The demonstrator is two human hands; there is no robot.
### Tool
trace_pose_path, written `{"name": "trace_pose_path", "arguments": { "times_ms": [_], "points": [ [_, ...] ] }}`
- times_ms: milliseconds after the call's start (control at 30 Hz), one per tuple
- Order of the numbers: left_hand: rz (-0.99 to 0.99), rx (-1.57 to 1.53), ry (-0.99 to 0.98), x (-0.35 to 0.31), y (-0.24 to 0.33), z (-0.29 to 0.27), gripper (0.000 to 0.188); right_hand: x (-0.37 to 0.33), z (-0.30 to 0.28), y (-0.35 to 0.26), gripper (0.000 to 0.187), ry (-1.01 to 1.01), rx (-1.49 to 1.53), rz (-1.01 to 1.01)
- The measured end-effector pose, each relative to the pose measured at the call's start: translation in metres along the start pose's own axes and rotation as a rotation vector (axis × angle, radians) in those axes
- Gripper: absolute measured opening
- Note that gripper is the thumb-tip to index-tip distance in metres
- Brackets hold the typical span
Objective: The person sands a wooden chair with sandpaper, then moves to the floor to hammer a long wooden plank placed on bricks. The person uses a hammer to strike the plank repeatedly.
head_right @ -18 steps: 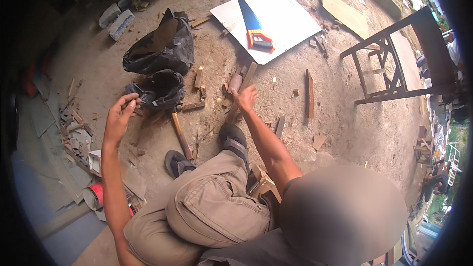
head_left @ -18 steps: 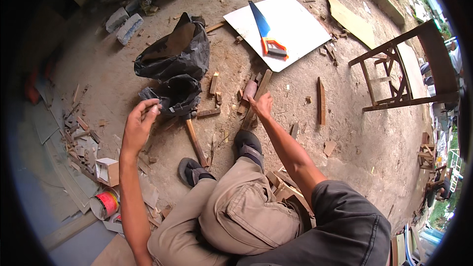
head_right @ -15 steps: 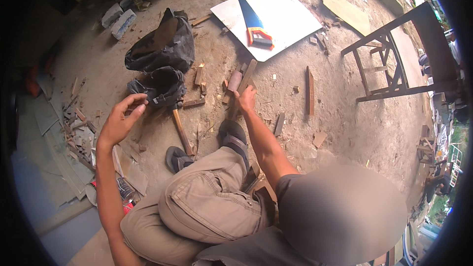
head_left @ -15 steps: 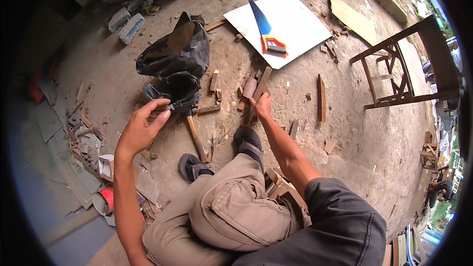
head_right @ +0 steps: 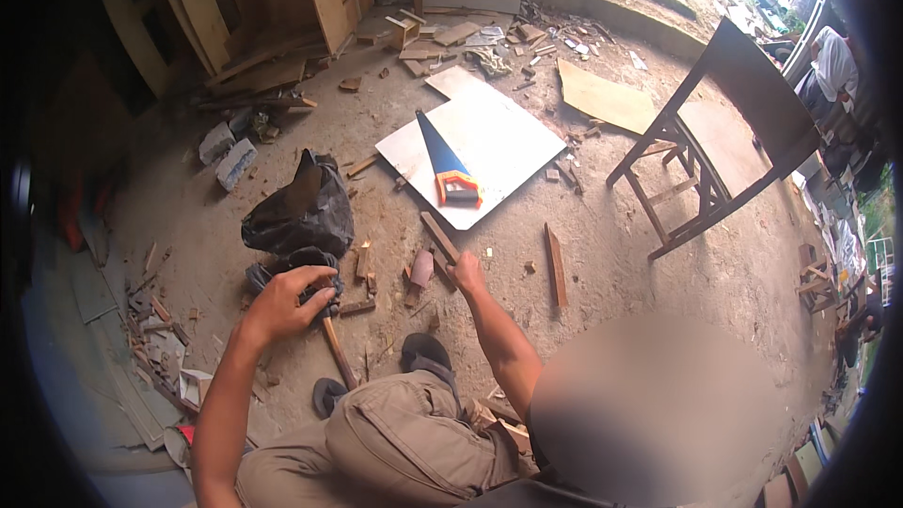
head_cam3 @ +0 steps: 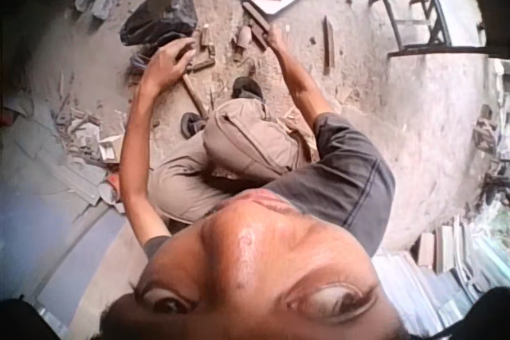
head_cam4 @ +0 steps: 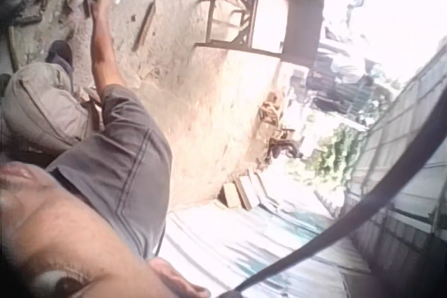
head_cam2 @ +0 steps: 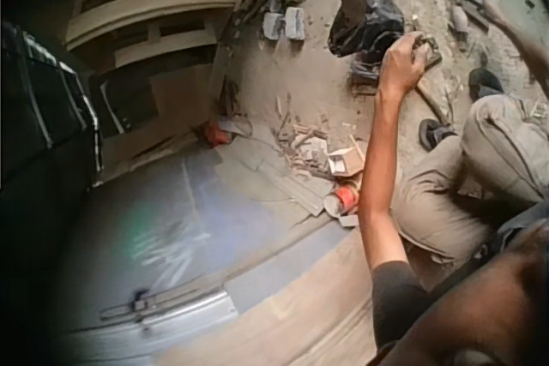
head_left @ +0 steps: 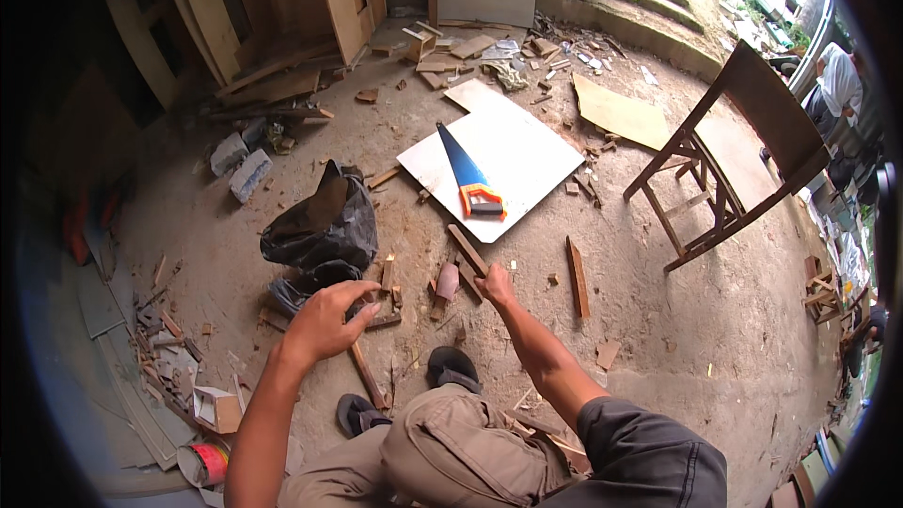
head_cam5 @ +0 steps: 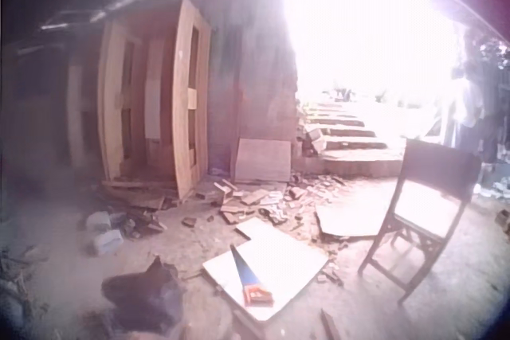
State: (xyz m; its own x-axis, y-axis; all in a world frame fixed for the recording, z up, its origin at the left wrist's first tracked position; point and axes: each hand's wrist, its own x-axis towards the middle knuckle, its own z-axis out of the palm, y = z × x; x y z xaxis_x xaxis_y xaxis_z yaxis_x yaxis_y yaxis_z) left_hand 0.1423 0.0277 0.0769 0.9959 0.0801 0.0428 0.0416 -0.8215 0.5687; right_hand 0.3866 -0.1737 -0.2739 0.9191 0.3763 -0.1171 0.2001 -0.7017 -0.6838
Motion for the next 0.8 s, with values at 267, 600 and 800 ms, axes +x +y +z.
{"name": "trace_pose_path", "arguments": {
  "times_ms": [267,600,800],
  "points": [
    [-0.069,-0.162,-0.11,0.042,-0.064,0.082,0.033,0.015,0.055,0.078,0.025,0.077,-0.343,-0.095],
    [-0.499,-0.658,0.091,0.033,-0.161,0.22,0.028,0.006,0.072,0.041,0.022,-0.071,-0.475,-0.26],
    [-0.863,-0.719,0.013,0.045,-0.173,0.242,0.069,-0.015,0.047,0.004,0.036,-0.543,0.1,-0.245]
  ]
}}
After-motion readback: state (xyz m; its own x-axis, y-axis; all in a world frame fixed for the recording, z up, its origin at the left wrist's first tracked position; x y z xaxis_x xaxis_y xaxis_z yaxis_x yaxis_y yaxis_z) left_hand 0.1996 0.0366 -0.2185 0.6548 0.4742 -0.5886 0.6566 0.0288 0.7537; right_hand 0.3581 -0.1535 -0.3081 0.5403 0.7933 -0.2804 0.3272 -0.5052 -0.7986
